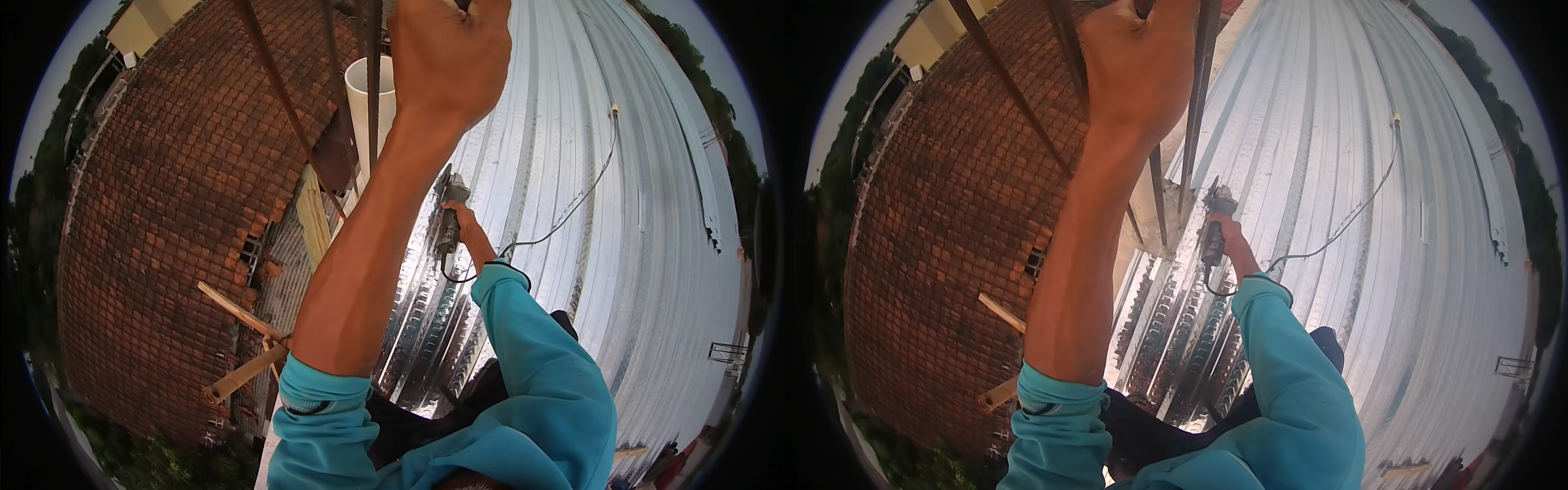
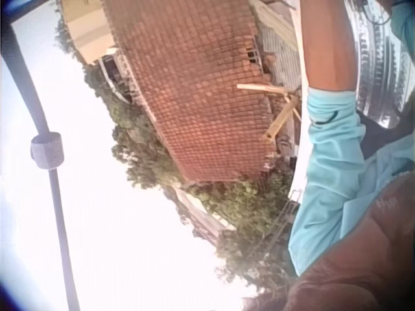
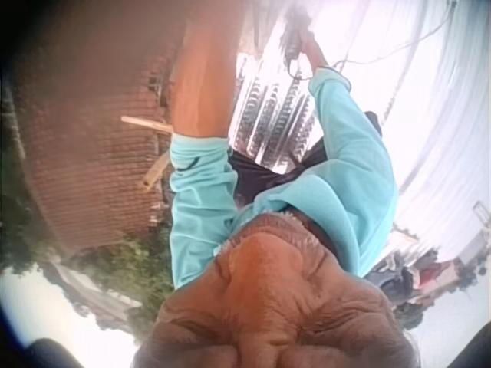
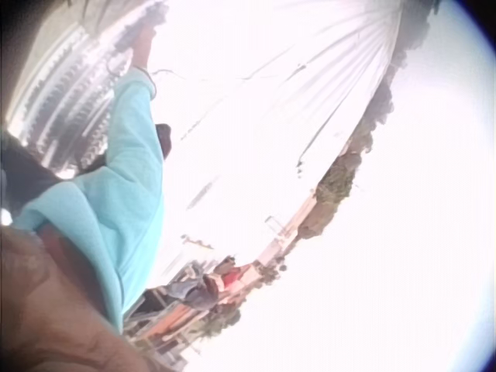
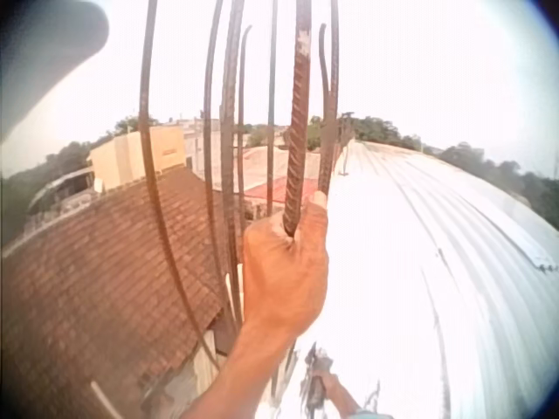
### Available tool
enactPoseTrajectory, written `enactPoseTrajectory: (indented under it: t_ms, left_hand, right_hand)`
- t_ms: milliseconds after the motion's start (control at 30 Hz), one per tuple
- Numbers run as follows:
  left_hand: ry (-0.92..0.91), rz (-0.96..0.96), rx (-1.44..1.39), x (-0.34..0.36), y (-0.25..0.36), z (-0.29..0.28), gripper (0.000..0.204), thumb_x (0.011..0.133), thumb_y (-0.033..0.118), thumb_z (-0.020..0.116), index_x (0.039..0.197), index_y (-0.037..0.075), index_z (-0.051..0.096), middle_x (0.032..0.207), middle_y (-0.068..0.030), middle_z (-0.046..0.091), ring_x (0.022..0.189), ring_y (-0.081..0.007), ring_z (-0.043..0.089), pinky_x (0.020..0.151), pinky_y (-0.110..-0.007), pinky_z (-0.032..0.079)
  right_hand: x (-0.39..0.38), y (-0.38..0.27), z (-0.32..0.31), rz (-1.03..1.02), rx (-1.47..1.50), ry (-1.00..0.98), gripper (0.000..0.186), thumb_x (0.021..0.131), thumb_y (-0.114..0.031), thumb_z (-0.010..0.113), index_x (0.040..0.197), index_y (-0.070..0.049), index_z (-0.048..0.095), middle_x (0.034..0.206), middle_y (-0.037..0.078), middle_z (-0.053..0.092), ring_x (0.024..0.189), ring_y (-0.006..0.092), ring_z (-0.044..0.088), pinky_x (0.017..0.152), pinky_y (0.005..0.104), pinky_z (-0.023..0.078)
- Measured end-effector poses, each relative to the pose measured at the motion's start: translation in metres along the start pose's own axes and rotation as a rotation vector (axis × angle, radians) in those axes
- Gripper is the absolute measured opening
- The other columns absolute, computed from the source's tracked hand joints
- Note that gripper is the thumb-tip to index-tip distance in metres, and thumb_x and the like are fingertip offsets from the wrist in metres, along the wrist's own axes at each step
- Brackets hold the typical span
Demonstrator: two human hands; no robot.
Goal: The person uses an angle grinder to smooth or cut a corrugated metal roof sheet while standing on the roof. The person holds the grinder with both hands and moves it along the metal surface, occasionally adjusting position and repositioning the tool.
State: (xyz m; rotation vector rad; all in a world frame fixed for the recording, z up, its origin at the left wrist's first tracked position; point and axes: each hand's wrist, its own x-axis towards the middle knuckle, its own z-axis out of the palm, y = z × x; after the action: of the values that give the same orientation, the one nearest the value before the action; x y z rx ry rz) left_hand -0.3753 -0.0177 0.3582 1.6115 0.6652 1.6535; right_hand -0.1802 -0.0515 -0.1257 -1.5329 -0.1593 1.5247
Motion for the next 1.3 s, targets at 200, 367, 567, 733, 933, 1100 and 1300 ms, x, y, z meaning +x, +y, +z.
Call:
enactPoseTrajectory:
  t_ms: [200, 367, 567, 733, 933, 1100, 1300]
  left_hand:
    - [-0.032, -0.025, -0.004, 0.000, -0.002, -0.002, 0.053, 0.105, 0.029, 0.057, 0.057, 0.009, 0.045, 0.050, 0.0000, 0.040, 0.045, -0.0108, 0.038, 0.042, -0.035, 0.028]
    - [-0.022, -0.044, -0.003, 0.002, -0.002, -0.002, 0.053, 0.105, 0.030, 0.056, 0.057, 0.011, 0.045, 0.048, 0.0005, 0.039, 0.042, -0.0109, 0.037, 0.040, -0.035, 0.027]
    - [-0.048, -0.085, -0.011, -0.001, 0.001, -0.003, 0.052, 0.106, 0.031, 0.055, 0.059, 0.013, 0.043, 0.048, 0.0018, 0.037, 0.042, -0.0104, 0.036, 0.039, -0.034, 0.026]
    - [-0.037, -0.065, -0.003, -0.003, 0.000, -0.004, 0.052, 0.106, 0.032, 0.055, 0.059, 0.015, 0.040, 0.048, 0.0027, 0.035, 0.042, -0.0100, 0.035, 0.039, -0.034, 0.026]
    - [-0.047, -0.042, -0.048, -0.005, -0.004, -0.001, 0.053, 0.106, 0.033, 0.055, 0.059, 0.016, 0.039, 0.048, 0.0033, 0.035, 0.041, -0.0097, 0.033, 0.038, -0.034, 0.025]
    - [-0.038, 0.030, -0.046, -0.005, -0.008, -0.003, 0.053, 0.107, 0.034, 0.054, 0.059, 0.016, 0.039, 0.048, 0.0032, 0.035, 0.040, -0.0101, 0.033, 0.038, -0.034, 0.025]
    - [-0.008, 0.036, 0.043, -0.006, -0.006, -0.001, 0.053, 0.107, 0.035, 0.053, 0.060, 0.015, 0.039, 0.049, 0.0029, 0.034, 0.042, -0.0104, 0.033, 0.039, -0.034, 0.026]
  right_hand:
    - [-0.010, 0.002, 0.006, -0.032, 0.000, 0.000, 0.036, 0.074, -0.023, 0.077, 0.103, -0.003, 0.070, 0.085, 0.011, 0.069, 0.068, 0.0261, 0.068, 0.061, 0.0444, 0.058]
    - [-0.018, 0.004, 0.008, 0.002, -0.005, 0.001, 0.038, 0.073, -0.024, 0.078, 0.104, -0.004, 0.070, 0.086, 0.011, 0.070, 0.069, 0.0262, 0.069, 0.063, 0.0447, 0.059]
    - [-0.019, 0.012, 0.003, 0.027, -0.043, 0.042, 0.035, 0.076, -0.029, 0.076, 0.101, -0.006, 0.064, 0.076, 0.013, 0.067, 0.060, 0.0276, 0.066, 0.060, 0.0453, 0.058]
    - [-0.023, 0.022, 0.005, 0.034, -0.029, 0.010, 0.043, 0.069, -0.024, 0.080, 0.103, -0.001, 0.068, 0.085, 0.013, 0.067, 0.069, 0.0284, 0.068, 0.064, 0.0475, 0.058]
    - [-0.028, 0.028, 0.003, 0.014, 0.008, 0.021, 0.042, 0.070, -0.023, 0.081, 0.102, 0.001, 0.067, 0.082, 0.012, 0.065, 0.064, 0.0289, 0.066, 0.061, 0.0474, 0.057]
    - [-0.034, 0.028, 0.009, 0.013, 0.004, 0.032, 0.041, 0.071, -0.023, 0.080, 0.101, 0.001, 0.067, 0.080, 0.012, 0.065, 0.064, 0.0287, 0.066, 0.060, 0.0470, 0.057]
    - [-0.031, 0.031, 0.003, 0.006, -0.003, 0.037, 0.039, 0.071, -0.022, 0.079, 0.100, 0.000, 0.068, 0.080, 0.011, 0.065, 0.063, 0.0282, 0.065, 0.059, 0.0469, 0.056]
